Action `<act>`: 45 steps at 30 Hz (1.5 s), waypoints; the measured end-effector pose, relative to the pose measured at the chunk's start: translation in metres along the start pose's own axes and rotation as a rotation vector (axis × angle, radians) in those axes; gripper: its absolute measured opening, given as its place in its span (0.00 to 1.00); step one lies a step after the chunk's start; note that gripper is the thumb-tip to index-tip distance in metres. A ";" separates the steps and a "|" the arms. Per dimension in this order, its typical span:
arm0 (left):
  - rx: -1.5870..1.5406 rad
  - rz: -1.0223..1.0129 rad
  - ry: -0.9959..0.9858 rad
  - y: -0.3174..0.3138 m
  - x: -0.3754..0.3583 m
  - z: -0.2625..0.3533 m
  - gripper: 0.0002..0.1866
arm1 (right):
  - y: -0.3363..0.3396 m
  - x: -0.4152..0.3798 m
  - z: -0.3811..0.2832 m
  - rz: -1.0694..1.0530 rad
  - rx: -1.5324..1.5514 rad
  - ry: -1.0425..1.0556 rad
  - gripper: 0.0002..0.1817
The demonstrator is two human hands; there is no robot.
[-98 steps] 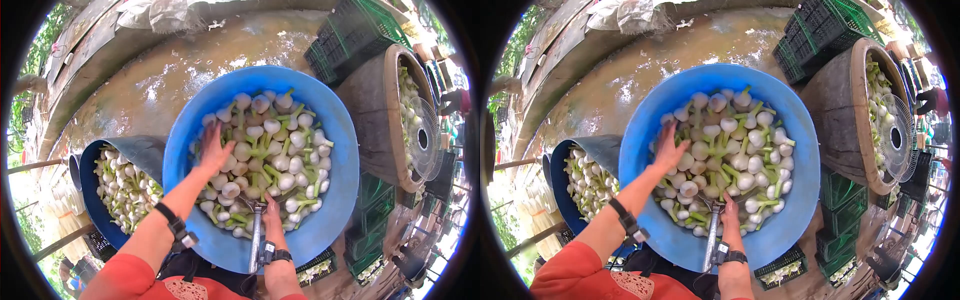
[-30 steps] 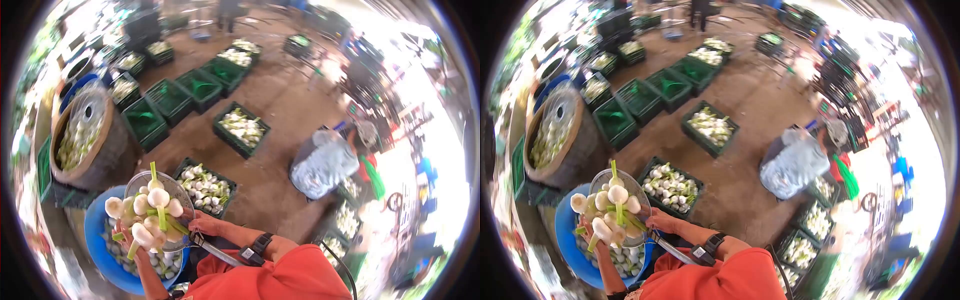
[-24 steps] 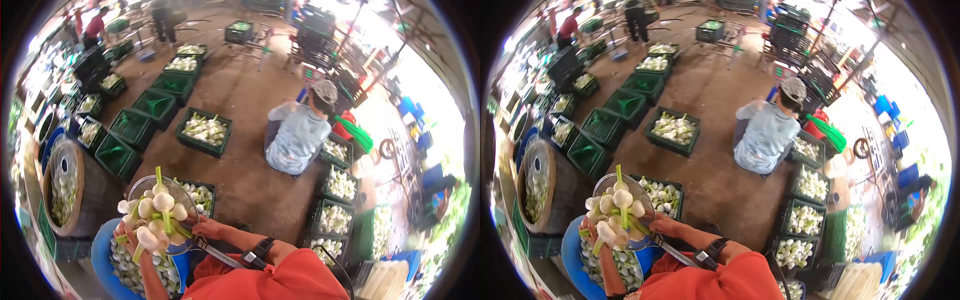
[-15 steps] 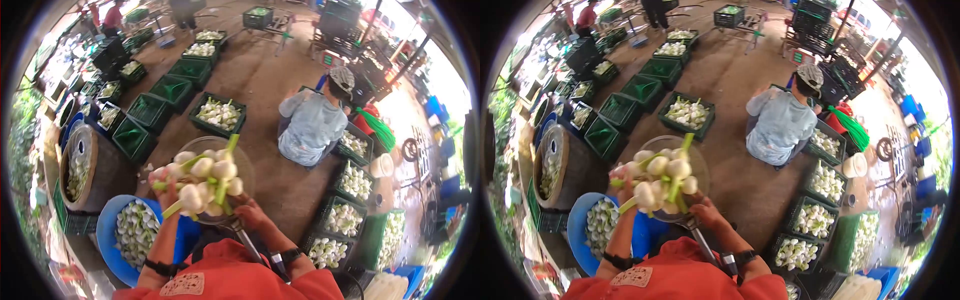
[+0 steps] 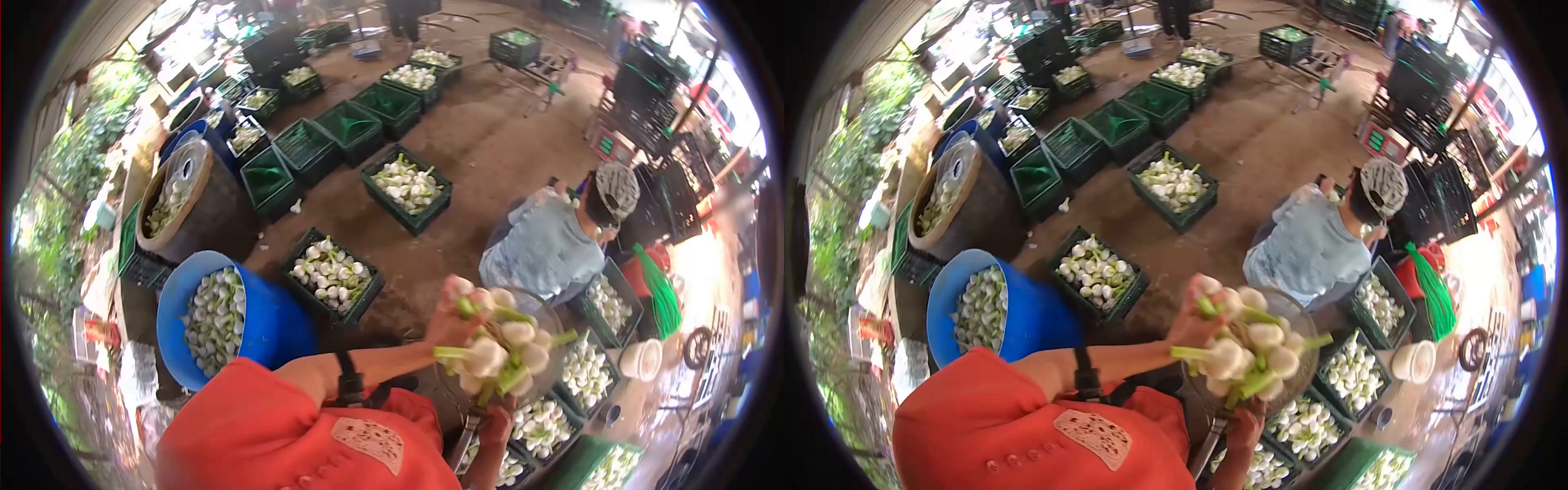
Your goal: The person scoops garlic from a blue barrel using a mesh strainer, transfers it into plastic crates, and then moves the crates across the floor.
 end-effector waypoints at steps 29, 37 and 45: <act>0.247 -0.927 0.133 -0.649 0.240 -0.121 0.36 | 0.333 0.162 -0.280 0.489 0.617 0.378 0.40; 0.079 -0.641 0.349 -0.556 0.250 -0.091 0.28 | 0.479 0.359 -0.339 0.816 0.573 -0.239 0.14; 0.207 -0.599 0.720 -0.380 0.157 -0.114 0.24 | 0.475 0.321 -0.291 1.060 0.579 -0.227 0.17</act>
Point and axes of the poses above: each hand's wrist, its own x-axis towards the middle knuckle, its own y-axis out of the back of the hand, z = x × y, the point moved 5 cm from there along x, towards the middle knuckle, and after that the axes turned 6 degrees about -y, right-handed, at the moved point
